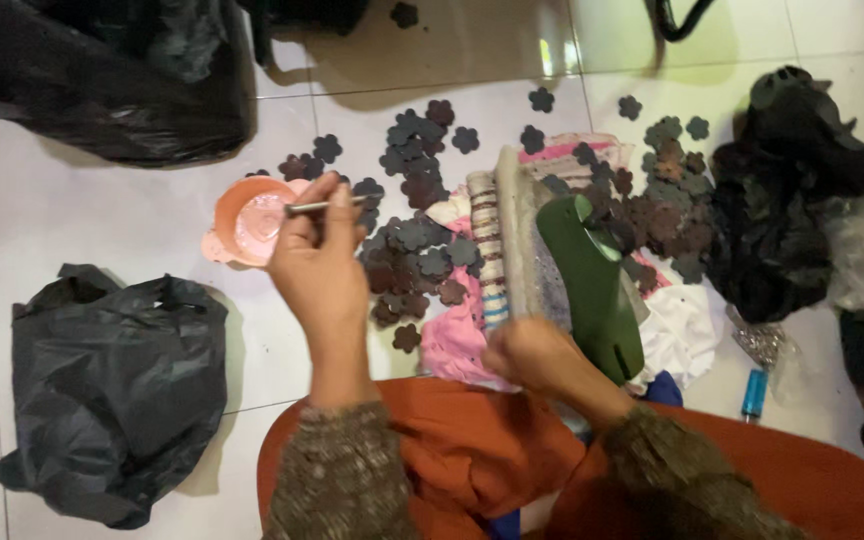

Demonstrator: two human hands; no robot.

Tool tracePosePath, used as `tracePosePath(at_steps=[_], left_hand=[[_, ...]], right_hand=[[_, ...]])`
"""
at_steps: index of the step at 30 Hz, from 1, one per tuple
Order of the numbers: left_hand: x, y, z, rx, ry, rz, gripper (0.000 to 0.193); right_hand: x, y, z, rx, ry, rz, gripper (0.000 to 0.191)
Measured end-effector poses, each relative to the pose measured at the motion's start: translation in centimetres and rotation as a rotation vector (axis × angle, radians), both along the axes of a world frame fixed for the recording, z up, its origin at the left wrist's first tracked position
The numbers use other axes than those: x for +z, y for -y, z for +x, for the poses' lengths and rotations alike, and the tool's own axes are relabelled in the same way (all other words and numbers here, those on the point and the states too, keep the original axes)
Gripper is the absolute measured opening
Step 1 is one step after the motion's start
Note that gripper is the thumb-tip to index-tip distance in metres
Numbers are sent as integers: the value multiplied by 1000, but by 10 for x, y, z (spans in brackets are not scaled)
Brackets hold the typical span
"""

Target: The person sits on the floor and decorates a green slipper by attaching small flower-shaped pieces. They pick up each piece, place it on the slipper, and press it down with a green tool. The person repeats this process for multiple pieces.

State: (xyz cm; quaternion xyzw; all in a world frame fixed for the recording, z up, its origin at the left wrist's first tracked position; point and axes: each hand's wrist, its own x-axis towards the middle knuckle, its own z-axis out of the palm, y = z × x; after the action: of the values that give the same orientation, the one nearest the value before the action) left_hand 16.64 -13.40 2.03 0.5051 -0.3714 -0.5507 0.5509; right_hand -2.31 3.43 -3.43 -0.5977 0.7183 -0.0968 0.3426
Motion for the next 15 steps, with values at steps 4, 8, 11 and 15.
tracePosePath(at_steps=[4,8,11,15], left_hand=[[3,-44,-41,-18,-113,30,27],[-21,-57,-59,52,-142,109,26],[-40,-40,-59,33,-51,90,26],[-51,-26,-55,-3,5,18,26]], right_hand=[[2,41,9,-301,45,-409,17],[0,72,9,-286,-119,-601,24],[-1,83,7,-252,-95,-564,37],[-3,89,7,-236,-176,-432,25]])
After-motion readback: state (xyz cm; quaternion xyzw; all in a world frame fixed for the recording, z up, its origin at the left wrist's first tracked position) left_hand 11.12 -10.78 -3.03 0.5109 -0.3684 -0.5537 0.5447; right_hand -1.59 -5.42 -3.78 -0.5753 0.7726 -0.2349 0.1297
